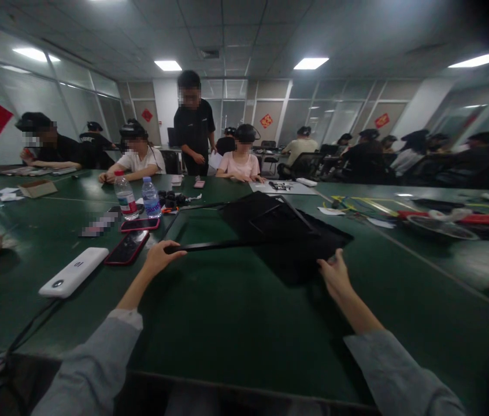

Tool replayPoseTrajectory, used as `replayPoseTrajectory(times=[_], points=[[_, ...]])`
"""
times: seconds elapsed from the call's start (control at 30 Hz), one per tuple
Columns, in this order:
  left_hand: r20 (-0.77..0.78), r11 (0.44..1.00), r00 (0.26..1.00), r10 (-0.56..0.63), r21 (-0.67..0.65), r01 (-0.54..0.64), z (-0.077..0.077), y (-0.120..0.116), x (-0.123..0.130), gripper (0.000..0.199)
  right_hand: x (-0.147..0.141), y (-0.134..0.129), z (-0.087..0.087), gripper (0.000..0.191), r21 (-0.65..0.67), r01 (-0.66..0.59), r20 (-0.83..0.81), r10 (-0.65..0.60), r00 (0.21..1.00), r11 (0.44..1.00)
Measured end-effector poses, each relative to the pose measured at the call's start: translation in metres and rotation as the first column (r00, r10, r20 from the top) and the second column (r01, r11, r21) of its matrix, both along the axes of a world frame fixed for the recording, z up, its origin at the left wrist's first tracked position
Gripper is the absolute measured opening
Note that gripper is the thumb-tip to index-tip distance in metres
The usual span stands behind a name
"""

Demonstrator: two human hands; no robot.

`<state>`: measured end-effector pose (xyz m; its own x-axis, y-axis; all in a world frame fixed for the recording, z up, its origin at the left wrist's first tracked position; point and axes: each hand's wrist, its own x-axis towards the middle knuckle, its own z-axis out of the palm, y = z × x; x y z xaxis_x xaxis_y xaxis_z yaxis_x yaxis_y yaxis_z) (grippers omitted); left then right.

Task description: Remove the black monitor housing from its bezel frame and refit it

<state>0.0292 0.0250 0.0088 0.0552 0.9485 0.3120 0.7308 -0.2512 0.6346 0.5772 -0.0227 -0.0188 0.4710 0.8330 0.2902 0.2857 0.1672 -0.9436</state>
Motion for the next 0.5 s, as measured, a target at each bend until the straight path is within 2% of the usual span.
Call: replayPoseTrajectory(times=[0.1,0.17,0.2,0.27,0.37,0.43,0.5], points=[[0.000,0.999,1.000,0.010,0.052,-0.010,0.000,-0.002,0.001,0.053,-0.020,0.014,0.007,0.082,-0.135,-0.185,-0.162,0.162,0.973,0.973],[-0.003,0.997,1.000,0.020,0.078,-0.020,0.001,-0.004,0.001,0.051,-0.031,0.026,0.011,0.070,-0.174,-0.329,-0.185,0.298,0.937,0.928],[-0.007,0.996,1.000,0.028,0.087,-0.027,0.002,-0.004,0.000,0.050,-0.036,0.032,0.012,0.066,-0.173,-0.344,-0.169,0.316,0.934,0.923],[-0.020,0.993,0.999,0.048,0.106,-0.046,0.004,-0.006,-0.001,0.048,-0.042,0.046,0.011,0.060,-0.131,-0.252,-0.094,0.241,0.966,0.959],[-0.059,0.988,0.995,0.081,0.133,-0.073,0.007,-0.008,0.000,0.043,-0.041,0.061,0.009,0.051,0.001,-0.032,-0.019,0.032,0.999,0.999],[-0.102,0.987,0.990,0.097,0.142,-0.082,0.009,-0.009,0.001,0.041,-0.032,0.062,0.013,0.051,0.050,-0.031,-0.052,0.034,0.998,0.998],[-0.153,0.986,0.983,0.099,0.146,-0.077,0.011,-0.010,0.004,0.039,-0.021,0.058,0.020,0.056,0.047,-0.148,-0.111,0.153,0.982,0.988]])
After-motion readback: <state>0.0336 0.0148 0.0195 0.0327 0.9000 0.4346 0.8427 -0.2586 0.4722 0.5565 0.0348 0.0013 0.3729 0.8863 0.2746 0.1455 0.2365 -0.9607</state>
